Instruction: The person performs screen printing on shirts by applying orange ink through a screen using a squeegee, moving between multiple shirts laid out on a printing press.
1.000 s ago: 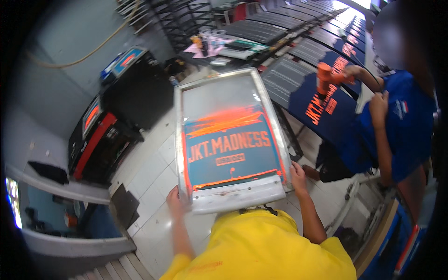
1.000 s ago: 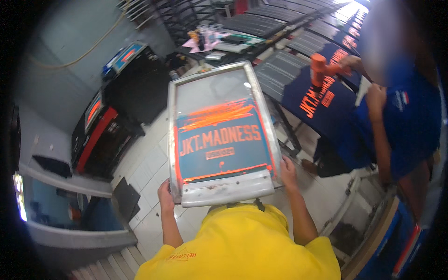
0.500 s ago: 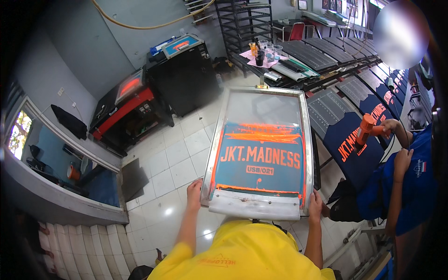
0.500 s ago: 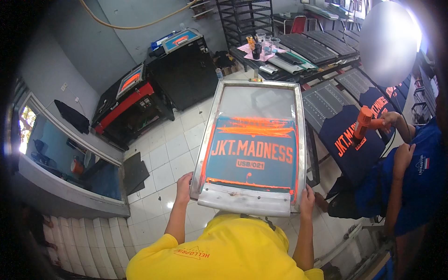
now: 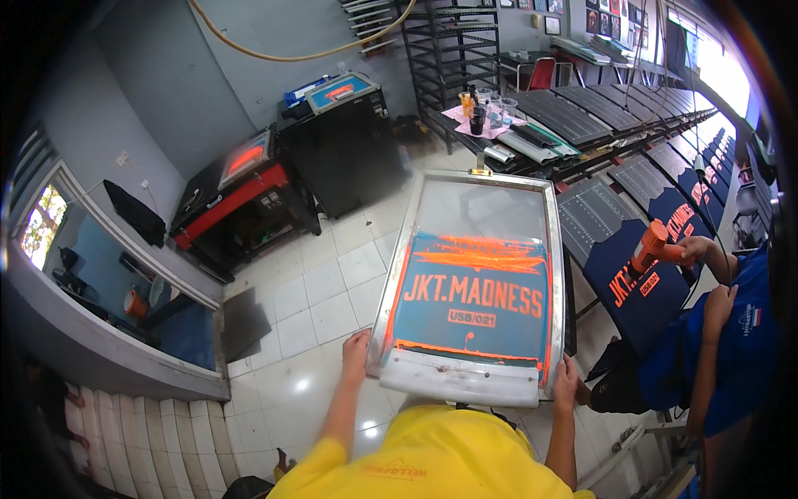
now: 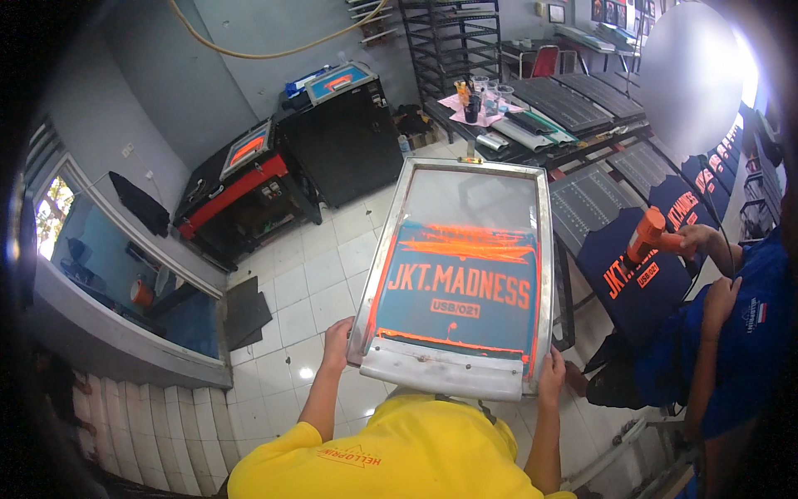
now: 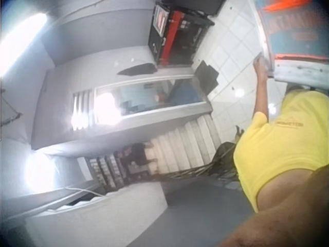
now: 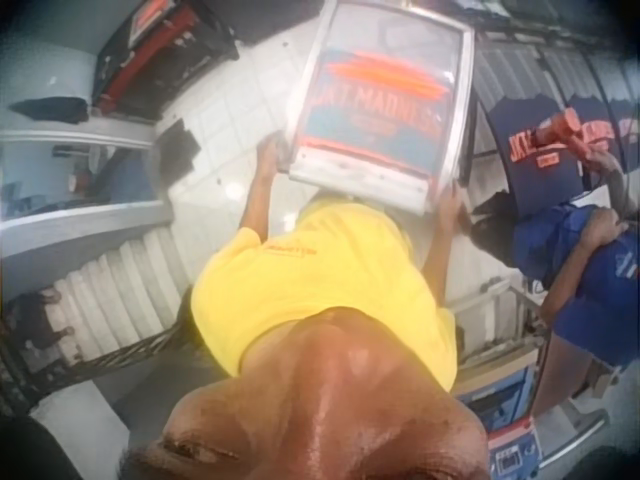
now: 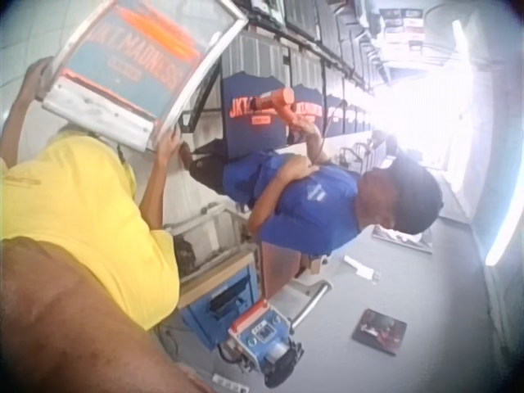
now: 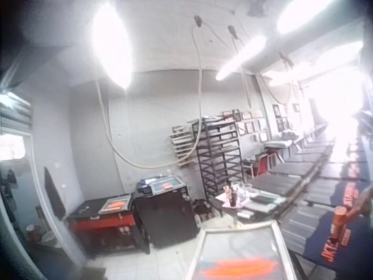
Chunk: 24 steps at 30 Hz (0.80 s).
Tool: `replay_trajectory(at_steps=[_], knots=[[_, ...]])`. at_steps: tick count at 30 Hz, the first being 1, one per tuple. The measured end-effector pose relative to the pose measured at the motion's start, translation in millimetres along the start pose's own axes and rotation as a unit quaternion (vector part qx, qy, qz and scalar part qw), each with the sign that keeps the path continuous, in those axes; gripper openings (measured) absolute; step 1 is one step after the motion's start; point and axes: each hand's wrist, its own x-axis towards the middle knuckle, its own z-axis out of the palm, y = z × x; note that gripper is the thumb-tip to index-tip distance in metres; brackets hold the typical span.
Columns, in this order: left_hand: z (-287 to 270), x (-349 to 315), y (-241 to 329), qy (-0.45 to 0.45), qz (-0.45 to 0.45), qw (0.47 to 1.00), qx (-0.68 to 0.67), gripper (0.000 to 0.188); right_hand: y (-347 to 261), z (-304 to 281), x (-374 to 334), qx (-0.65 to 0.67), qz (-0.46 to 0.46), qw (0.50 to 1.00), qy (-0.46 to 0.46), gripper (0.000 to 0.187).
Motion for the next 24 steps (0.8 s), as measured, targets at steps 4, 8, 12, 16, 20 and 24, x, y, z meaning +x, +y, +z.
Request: replay_trajectory(at_steps=[4,8,12,16,20,24], knots=[[-1.6,2.4,-4.6,-0.001,0.005,1.000,0.002,0.033,0.0,-2.7,0.1,0.018,0.032,0.999,-0.028,0.039],[-4.8,4.8,-9.3,-0.006,0.002,1.000,-0.005,0.033,-0.9,-3.0,-0.2,0.022,0.030,0.999,-0.037,0.039],[-0.9,-0.4,-3.9,-0.015,0.006,1.000,-0.013,0.032,-1.6,-3.3,-0.7,0.013,0.028,0.999,-0.029,0.039],[1.0,-0.5,-2.5,-0.016,0.005,1.000,-0.012,0.032,2.4,-3.0,1.2,0.018,0.018,0.999,-0.027,0.038],[-1.3,-1.7,-4.9,-0.019,0.017,1.000,-0.018,0.032,-0.7,-2.3,0.1,0.015,0.018,0.999,-0.031,0.037],[2.1,-3.8,-0.2,-0.018,0.023,0.999,-0.017,0.031,5.1,-4.5,1.2,0.016,0.011,0.999,-0.027,0.037]])
